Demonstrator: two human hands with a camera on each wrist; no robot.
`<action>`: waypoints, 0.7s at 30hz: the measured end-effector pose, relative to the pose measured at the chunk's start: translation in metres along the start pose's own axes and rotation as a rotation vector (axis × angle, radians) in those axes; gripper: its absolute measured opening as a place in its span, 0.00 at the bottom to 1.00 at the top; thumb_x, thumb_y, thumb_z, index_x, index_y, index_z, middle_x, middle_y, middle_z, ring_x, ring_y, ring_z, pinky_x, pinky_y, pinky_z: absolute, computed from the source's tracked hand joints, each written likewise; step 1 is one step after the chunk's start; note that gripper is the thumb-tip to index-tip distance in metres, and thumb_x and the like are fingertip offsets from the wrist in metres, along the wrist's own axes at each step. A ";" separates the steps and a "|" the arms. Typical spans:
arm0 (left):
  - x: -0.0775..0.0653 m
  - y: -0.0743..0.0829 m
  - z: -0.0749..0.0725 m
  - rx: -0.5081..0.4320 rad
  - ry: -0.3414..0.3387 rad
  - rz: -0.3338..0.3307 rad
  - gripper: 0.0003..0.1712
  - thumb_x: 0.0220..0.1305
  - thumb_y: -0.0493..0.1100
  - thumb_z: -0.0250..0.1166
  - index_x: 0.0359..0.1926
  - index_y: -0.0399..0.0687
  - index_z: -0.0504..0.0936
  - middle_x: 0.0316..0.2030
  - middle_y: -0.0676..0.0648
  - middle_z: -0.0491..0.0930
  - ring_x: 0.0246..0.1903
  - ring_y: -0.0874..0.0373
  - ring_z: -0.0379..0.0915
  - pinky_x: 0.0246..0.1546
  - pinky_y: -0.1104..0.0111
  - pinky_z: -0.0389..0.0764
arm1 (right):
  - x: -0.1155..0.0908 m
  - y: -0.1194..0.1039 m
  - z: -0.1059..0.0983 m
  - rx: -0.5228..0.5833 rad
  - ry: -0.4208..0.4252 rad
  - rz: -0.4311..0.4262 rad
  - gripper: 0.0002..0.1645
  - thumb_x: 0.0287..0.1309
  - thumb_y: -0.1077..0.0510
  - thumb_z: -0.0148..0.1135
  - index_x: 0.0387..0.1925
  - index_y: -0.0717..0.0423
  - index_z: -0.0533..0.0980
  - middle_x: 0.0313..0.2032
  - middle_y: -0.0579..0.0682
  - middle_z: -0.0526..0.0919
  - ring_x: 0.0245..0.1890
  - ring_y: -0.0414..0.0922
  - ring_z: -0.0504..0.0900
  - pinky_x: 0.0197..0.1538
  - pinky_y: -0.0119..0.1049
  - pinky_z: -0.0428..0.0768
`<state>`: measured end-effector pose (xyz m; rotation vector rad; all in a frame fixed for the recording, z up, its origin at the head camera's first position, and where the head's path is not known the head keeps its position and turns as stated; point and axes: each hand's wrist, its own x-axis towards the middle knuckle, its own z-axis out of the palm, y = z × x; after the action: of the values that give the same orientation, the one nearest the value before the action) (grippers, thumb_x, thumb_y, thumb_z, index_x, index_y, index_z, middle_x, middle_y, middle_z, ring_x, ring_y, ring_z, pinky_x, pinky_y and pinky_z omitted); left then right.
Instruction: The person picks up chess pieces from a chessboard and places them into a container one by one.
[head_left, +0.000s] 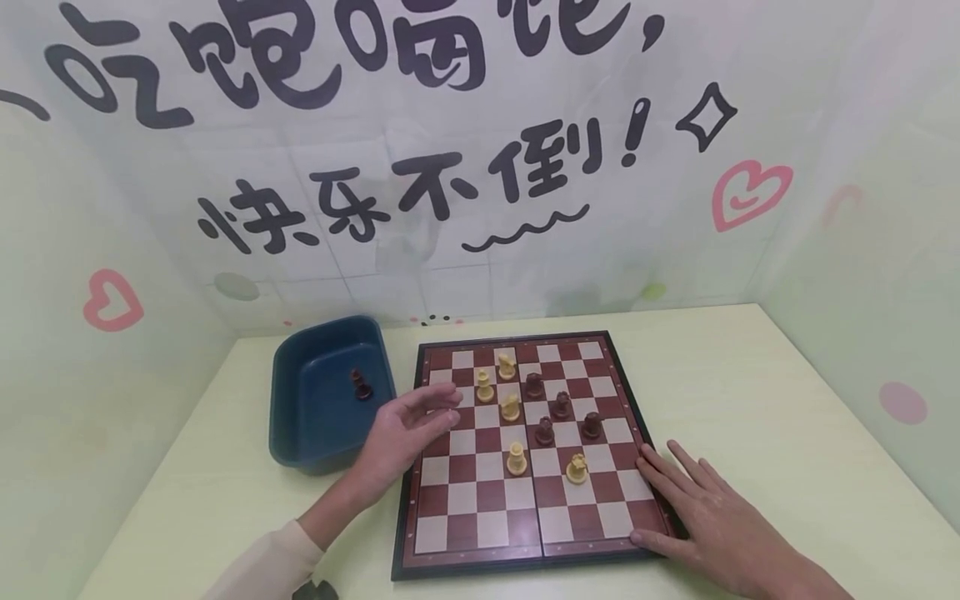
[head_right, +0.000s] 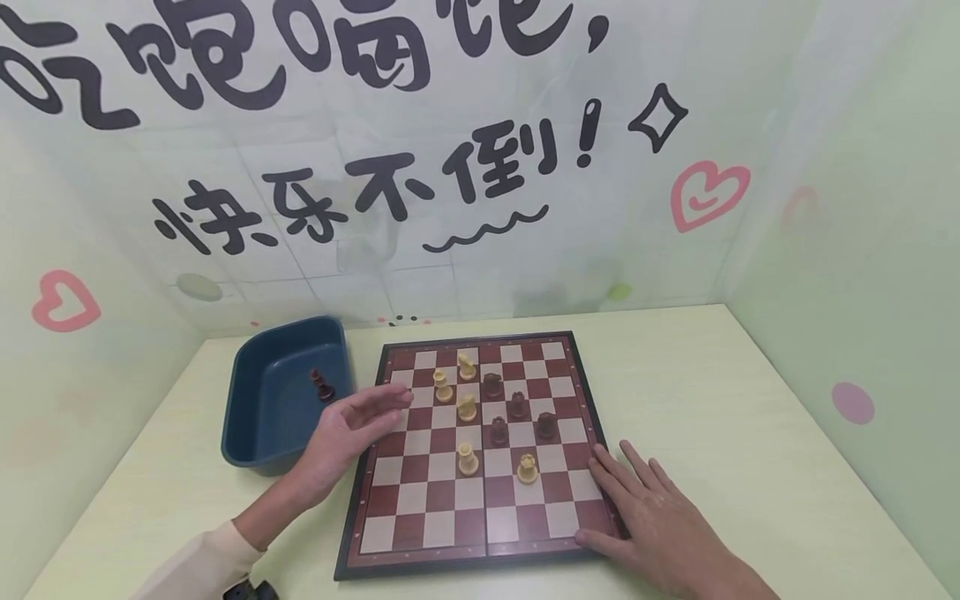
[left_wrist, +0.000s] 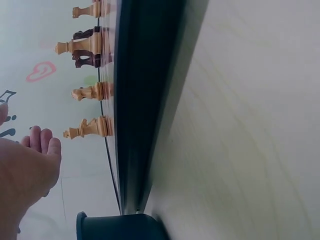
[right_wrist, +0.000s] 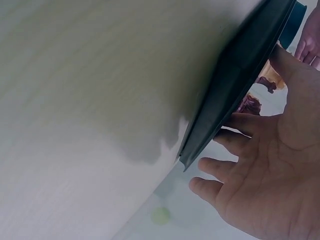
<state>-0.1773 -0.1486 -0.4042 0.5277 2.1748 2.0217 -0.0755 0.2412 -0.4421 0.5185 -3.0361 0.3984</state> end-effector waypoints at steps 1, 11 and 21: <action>0.000 -0.001 0.001 -0.001 0.002 -0.005 0.26 0.69 0.37 0.68 0.64 0.34 0.75 0.58 0.31 0.76 0.61 0.36 0.72 0.56 0.67 0.79 | 0.000 0.000 0.000 0.000 0.000 -0.001 0.56 0.58 0.21 0.58 0.74 0.54 0.66 0.74 0.50 0.65 0.75 0.59 0.55 0.67 0.22 0.23; 0.000 -0.008 0.014 -0.039 -0.036 -0.029 0.29 0.67 0.35 0.69 0.66 0.32 0.72 0.57 0.31 0.76 0.59 0.37 0.73 0.57 0.63 0.78 | 0.000 0.000 0.000 -0.007 0.011 -0.009 0.56 0.58 0.21 0.58 0.74 0.54 0.67 0.74 0.50 0.65 0.75 0.58 0.54 0.68 0.22 0.24; 0.003 -0.013 0.023 -0.005 -0.062 -0.047 0.31 0.63 0.34 0.72 0.65 0.30 0.72 0.57 0.35 0.77 0.59 0.42 0.73 0.61 0.62 0.75 | 0.000 0.000 -0.001 0.000 0.011 -0.010 0.55 0.58 0.21 0.58 0.74 0.54 0.67 0.74 0.49 0.64 0.75 0.58 0.54 0.69 0.23 0.25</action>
<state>-0.1749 -0.1264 -0.4186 0.5263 2.1251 1.9595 -0.0757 0.2412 -0.4411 0.5291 -3.0220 0.4001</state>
